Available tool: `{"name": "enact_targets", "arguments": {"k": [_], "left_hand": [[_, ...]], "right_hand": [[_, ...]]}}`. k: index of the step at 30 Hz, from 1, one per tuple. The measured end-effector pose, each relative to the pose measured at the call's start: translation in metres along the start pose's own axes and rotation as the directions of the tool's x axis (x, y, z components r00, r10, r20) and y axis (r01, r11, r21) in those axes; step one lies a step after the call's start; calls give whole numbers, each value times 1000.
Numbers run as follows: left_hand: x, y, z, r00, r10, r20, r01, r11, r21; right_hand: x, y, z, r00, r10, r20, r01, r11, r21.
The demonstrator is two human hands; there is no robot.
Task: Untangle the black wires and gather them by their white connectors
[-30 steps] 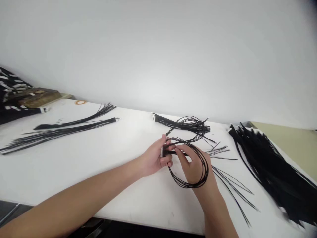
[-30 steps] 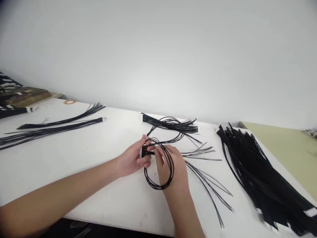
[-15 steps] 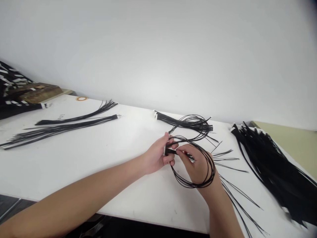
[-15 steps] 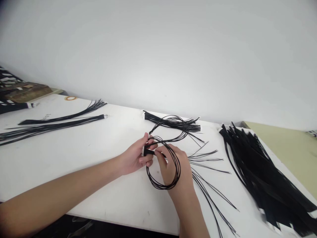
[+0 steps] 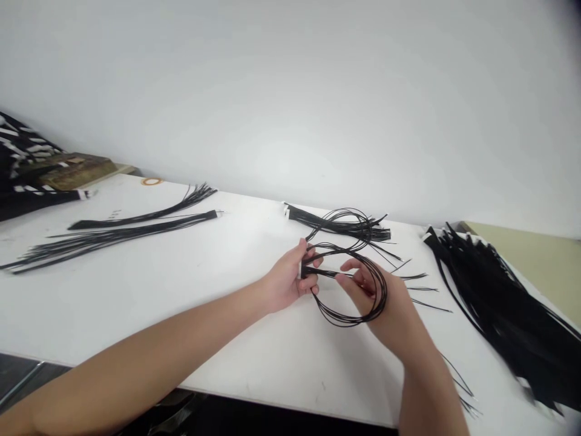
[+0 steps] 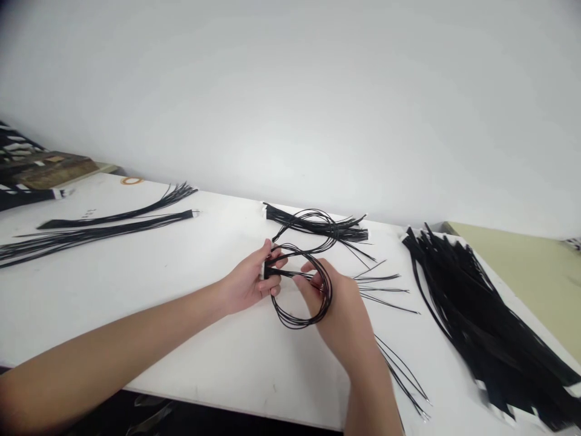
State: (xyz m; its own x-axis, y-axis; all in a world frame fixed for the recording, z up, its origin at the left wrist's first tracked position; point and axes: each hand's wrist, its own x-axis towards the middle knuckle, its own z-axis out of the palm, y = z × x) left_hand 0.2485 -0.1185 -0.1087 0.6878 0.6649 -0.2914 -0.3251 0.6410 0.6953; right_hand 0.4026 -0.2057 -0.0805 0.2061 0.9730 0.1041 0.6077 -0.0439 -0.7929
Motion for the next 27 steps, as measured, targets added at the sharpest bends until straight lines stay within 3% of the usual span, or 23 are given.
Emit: {"name": "enact_targets", "arguments": {"k": [3, 5, 8, 11, 16, 21, 25, 27], "left_hand": [[1, 0, -2, 1000, 7, -1, -7, 1000, 12], [1, -1, -3, 1000, 10, 13, -11, 999, 34], [2, -2, -4, 999, 5, 36, -7, 997, 78], [2, -3, -5, 998, -2, 56, -4, 995, 97], [4, -4, -6, 997, -19, 68, 12, 995, 102], [4, -4, -6, 997, -45, 60, 38, 994, 106], [4, -4, -5, 997, -37, 60, 29, 992, 123], [3, -4, -4, 998, -26, 59, 17, 991, 134]], "right_hand": [[-3, 8, -23, 979, 117, 167, -171, 919, 356], [-4, 13, -34, 978, 141, 155, -207, 767, 608], [-3, 18, -42, 980, 145, 138, -197, 556, 807], [-1, 20, -42, 978, 180, 102, -177, 470, 865], [1, 16, -35, 962, 265, -73, -66, 481, 874], [7, 10, -28, 861, 351, -368, 158, 504, 849], [11, 7, -29, 765, 440, -471, 309, 391, 867], [11, 6, -31, 766, 434, -474, 363, 317, 876]]}}
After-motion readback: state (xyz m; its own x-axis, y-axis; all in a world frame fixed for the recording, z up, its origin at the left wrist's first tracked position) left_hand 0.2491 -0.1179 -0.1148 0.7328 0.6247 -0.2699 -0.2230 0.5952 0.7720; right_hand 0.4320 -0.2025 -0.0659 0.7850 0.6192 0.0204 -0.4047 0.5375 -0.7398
